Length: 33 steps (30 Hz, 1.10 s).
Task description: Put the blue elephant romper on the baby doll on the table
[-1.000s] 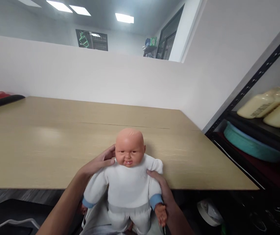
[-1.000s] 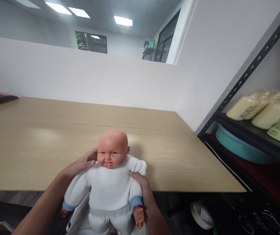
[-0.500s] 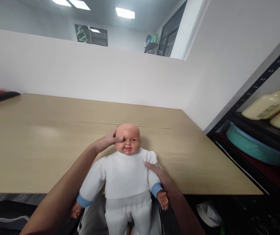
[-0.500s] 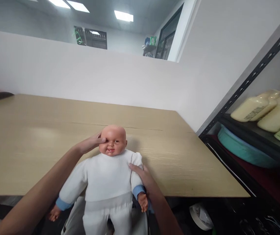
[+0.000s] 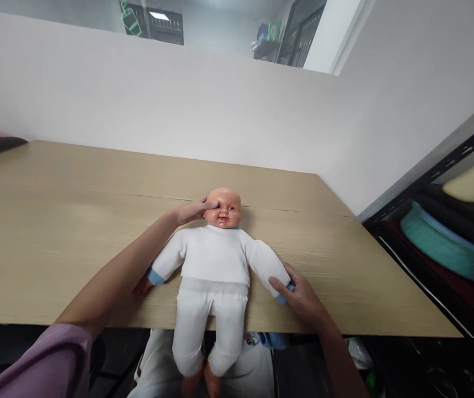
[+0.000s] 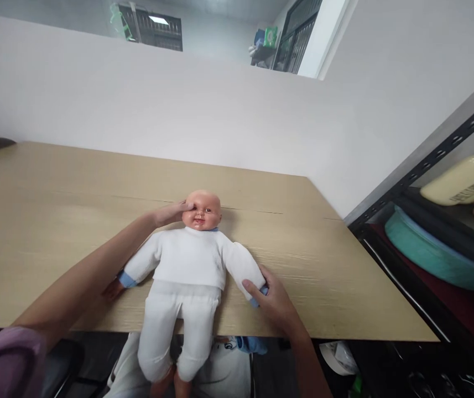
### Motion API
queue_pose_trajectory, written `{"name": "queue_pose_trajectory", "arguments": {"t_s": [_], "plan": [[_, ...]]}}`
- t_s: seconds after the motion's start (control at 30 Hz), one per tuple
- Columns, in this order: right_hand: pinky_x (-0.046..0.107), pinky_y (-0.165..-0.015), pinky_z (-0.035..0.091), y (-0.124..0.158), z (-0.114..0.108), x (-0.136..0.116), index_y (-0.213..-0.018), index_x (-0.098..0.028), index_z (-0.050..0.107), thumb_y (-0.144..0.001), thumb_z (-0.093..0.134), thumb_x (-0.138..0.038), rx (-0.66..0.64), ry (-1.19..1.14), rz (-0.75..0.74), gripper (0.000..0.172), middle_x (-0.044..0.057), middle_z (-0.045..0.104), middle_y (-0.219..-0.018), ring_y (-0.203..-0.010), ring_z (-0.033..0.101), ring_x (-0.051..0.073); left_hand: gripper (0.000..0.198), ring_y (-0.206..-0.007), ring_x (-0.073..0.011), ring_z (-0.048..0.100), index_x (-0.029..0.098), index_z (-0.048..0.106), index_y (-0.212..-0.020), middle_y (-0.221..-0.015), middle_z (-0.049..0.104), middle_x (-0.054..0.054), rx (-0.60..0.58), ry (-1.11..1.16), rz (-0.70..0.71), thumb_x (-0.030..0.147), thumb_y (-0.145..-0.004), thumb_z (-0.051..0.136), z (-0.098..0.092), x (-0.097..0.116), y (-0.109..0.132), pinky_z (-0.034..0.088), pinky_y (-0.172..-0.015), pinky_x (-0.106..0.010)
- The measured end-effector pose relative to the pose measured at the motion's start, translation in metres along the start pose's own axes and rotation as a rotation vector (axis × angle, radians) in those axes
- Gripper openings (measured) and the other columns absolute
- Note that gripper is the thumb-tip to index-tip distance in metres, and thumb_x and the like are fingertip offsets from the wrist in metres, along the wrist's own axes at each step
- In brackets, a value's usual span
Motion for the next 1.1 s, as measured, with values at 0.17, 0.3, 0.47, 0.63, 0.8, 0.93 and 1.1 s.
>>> {"name": "queue_pose_trajectory", "arguments": {"t_s": [0.17,0.3,0.47,0.63,0.8,0.93,1.1], "plan": [[0.044,-0.104,0.059,0.000,0.000,0.022,-0.139,-0.018,0.065,-0.092,0.074,-0.056,0.196,0.023,-0.100,0.061,0.014,0.074,-0.132,-0.120,0.072,0.033,0.095,-0.146,-0.0400,0.059,0.019,0.055,-0.154,-0.156,0.062,-0.021,0.052,-0.014,-0.048,0.063,-0.078,0.091,-0.012,-0.002,-0.015,0.046,-0.126,-0.052],[0.047,-0.114,0.053,0.001,0.000,0.019,-0.145,-0.026,0.060,-0.098,0.068,-0.051,0.266,0.115,-0.244,0.054,0.012,0.067,-0.145,-0.134,0.064,0.031,0.088,-0.144,-0.0408,0.061,0.019,0.067,-0.142,-0.149,0.068,-0.021,0.026,-0.011,-0.080,0.064,-0.071,0.094,-0.017,0.005,-0.027,0.047,-0.126,-0.051],[0.053,-0.118,0.050,0.004,-0.001,0.011,-0.147,-0.028,0.057,-0.102,0.063,-0.048,0.341,0.243,-0.281,0.050,0.012,0.065,-0.145,-0.136,0.061,0.032,0.079,-0.144,-0.0401,0.061,0.021,0.074,-0.133,-0.143,0.073,-0.017,0.035,0.017,-0.081,0.063,-0.070,0.096,-0.029,0.011,-0.046,0.053,-0.121,-0.046],[0.056,-0.118,0.050,0.003,0.002,0.018,-0.148,-0.029,0.055,-0.104,0.060,-0.048,0.350,0.277,-0.247,0.048,0.013,0.062,-0.146,-0.137,0.061,0.032,0.073,-0.145,-0.0392,0.060,0.019,0.076,-0.127,-0.144,0.073,-0.017,0.017,0.072,-0.120,0.067,-0.073,0.091,-0.039,0.003,-0.071,0.052,-0.122,-0.045],[0.060,-0.116,0.053,0.005,0.008,0.022,-0.152,-0.031,0.052,-0.105,0.058,-0.047,0.381,0.359,-0.243,0.050,0.013,0.060,-0.150,-0.139,0.059,0.033,0.078,-0.142,-0.0396,0.063,0.019,0.076,-0.126,-0.142,0.074,-0.017,0.085,0.153,-0.144,0.078,-0.076,0.083,-0.053,-0.011,-0.096,0.052,-0.122,-0.048],[0.063,-0.116,0.052,0.005,0.010,0.021,-0.155,-0.032,0.050,-0.107,0.057,-0.045,0.378,0.444,-0.265,0.050,0.012,0.060,-0.150,-0.140,0.057,0.034,0.077,-0.138,-0.0383,0.066,0.020,0.077,-0.124,-0.135,0.078,-0.017,0.104,0.220,-0.155,0.082,-0.079,0.077,-0.060,-0.017,-0.109,0.052,-0.122,-0.048],[0.064,-0.112,0.054,0.005,0.007,0.021,-0.153,-0.031,0.050,-0.107,0.057,-0.047,0.412,0.485,-0.272,0.050,0.012,0.064,-0.146,-0.134,0.060,0.035,0.074,-0.140,-0.0365,0.066,0.019,0.076,-0.129,-0.144,0.073,-0.017,0.010,0.255,-0.175,0.077,-0.083,0.077,-0.063,-0.014,-0.116,0.053,-0.121,-0.043]]}}
Point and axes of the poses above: each hand's wrist, its own y-axis away from the middle knuckle, its own z-axis out of the palm, x = y × z, the point moved 6 cm from there along -y, towards the middle knuckle
